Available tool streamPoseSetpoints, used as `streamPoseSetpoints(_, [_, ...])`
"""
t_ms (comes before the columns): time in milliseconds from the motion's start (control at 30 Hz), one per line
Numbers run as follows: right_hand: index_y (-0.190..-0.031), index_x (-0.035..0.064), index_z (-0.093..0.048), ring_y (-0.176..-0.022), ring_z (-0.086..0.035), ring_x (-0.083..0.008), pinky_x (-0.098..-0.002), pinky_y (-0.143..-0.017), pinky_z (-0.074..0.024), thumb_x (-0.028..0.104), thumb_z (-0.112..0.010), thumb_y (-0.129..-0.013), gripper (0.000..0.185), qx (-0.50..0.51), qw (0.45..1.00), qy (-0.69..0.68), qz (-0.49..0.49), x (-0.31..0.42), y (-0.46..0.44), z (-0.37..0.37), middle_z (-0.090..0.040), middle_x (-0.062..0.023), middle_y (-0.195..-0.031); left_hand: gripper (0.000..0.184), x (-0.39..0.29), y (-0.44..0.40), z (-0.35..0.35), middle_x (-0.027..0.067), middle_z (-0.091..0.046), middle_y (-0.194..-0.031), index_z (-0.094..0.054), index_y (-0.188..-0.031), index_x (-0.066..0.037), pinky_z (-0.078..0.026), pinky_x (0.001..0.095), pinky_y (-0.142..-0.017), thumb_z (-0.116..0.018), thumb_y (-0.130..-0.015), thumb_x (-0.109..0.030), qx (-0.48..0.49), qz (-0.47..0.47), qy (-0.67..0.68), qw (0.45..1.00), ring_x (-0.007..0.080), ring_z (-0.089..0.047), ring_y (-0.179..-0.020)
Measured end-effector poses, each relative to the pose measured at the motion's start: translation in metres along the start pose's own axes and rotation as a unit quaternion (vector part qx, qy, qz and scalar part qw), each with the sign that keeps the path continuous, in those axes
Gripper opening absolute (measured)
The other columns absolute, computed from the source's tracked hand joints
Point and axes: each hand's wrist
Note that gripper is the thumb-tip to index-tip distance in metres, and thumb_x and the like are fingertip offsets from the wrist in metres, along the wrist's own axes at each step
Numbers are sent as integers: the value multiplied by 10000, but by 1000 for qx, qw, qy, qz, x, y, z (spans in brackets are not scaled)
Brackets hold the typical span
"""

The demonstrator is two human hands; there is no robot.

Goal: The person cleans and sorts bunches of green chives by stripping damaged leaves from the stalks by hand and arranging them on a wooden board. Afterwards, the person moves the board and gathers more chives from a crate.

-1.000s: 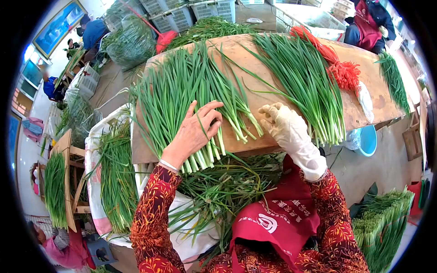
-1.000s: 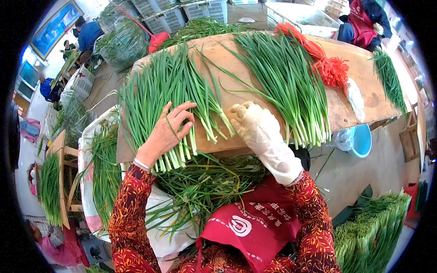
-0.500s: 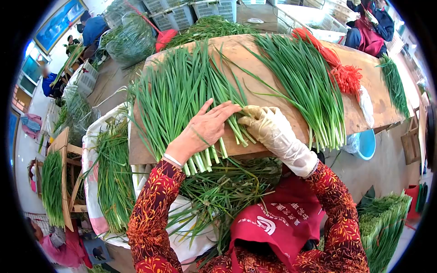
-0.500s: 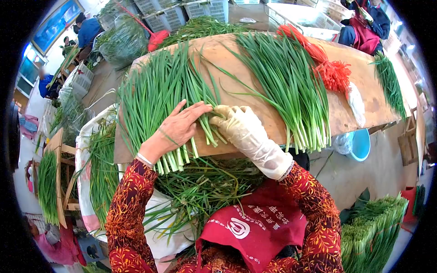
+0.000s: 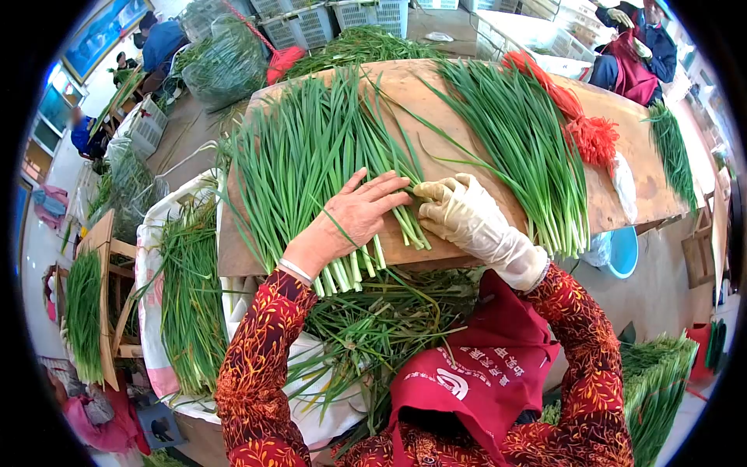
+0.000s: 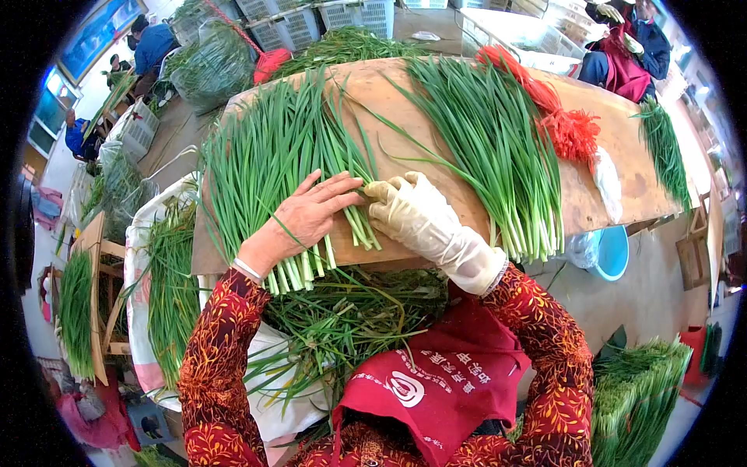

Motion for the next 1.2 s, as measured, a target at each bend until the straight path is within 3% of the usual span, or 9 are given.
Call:
streamPoseSetpoints(333, [-893,139,-650,-1028,-536,-228,-437,-960,-335,229,-623,-782,146,25,999,14,24,6,3,15,-596,-15,-1079,490,1,-3,-5,14,-391,-1420,-478,-1263,-147,-183,428,-1139,-468,-788,-26,5,6,7,1000,184,-310,-1351])
streamPoseSetpoints(433, [-942,120,-662,-991,-575,-213,-387,-933,-399,259,-613,-840,180,126,974,-178,-58,30,28,53,-622,-37,-1050,476,2,-2,-6,8,-401,-1413,-486,-1241,-155,-184,426,-1139,-467,-784,-22,-4,6,25,1000,181,-314,-1349])
streamPoseSetpoints(500, [-1031,98,-660,-850,-633,-171,-326,-813,-485,346,-600,-881,296,224,734,-599,-228,63,49,88,-654,-60,-1003,468,2,-1,-8,4,-407,-1408,-490,-1228,-161,-187,424,-1137,-465,-783,-18,-13,5,28,1000,180,-319,-1347])
streamPoseSetpoints(567, [-1116,76,-634,-699,-647,-135,-282,-661,-513,437,-579,-885,432,512,499,-673,-190,70,59,104,-673,-77,-954,456,1,-1,-7,12,-414,-1400,-497,-1206,-163,-196,426,-1133,-460,-780,-2,-21,7,28,999,184,-335,-1337])
streamPoseSetpoints(667, [-1105,69,-633,-554,-610,-140,-270,-626,-504,439,-575,-885,434,490,625,-536,-287,64,52,115,-683,-60,-866,420,0,-1,-7,37,-430,-1377,-518,-1147,-145,-220,439,-1124,-457,-769,27,-45,5,33,998,206,-377,-1307])
streamPoseSetpoints(700, [-1096,82,-638,-516,-581,-135,-262,-604,-499,442,-573,-886,422,434,718,-465,-283,58,44,118,-680,-48,-817,412,-2,0,-5,41,-433,-1372,-525,-1137,-141,-225,443,-1122,-458,-767,30,-46,5,34,998,211,-386,-1299])
streamPoseSetpoints(833, [-1066,107,-649,-585,-588,-140,-304,-622,-498,435,-599,-868,387,344,745,-463,-335,38,29,106,-679,-62,-817,386,-5,4,2,55,-444,-1351,-547,-1098,-127,-246,460,-1113,-467,-756,34,-60,6,29,998,227,-416,-1267])
streamPoseSetpoints(933, [-974,101,-648,-781,-640,-280,-385,-688,-495,324,-624,-846,258,162,901,-239,-323,34,7,71,-657,-119,-892,360,-8,3,2,55,-449,-1341,-544,-1078,-115,-250,467,-1109,-483,-753,30,-70,2,23,997,223,-436,-1244])
streamPoseSetpoints(1200, [-830,102,-635,-759,-618,-323,-431,-670,-480,240,-641,-776,148,22,960,-113,-254,10,-23,-2,-614,-101,-815,184,-7,10,7,40,-513,-1265,-555,-895,-82,-262,480,-1095,-532,-743,18,-82,13,-2,997,191,-513,-1147])
Point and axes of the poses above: each hand's wrist, its own y-axis away from the middle knuckle, its own z-axis out of the back of the hand, x = y × z
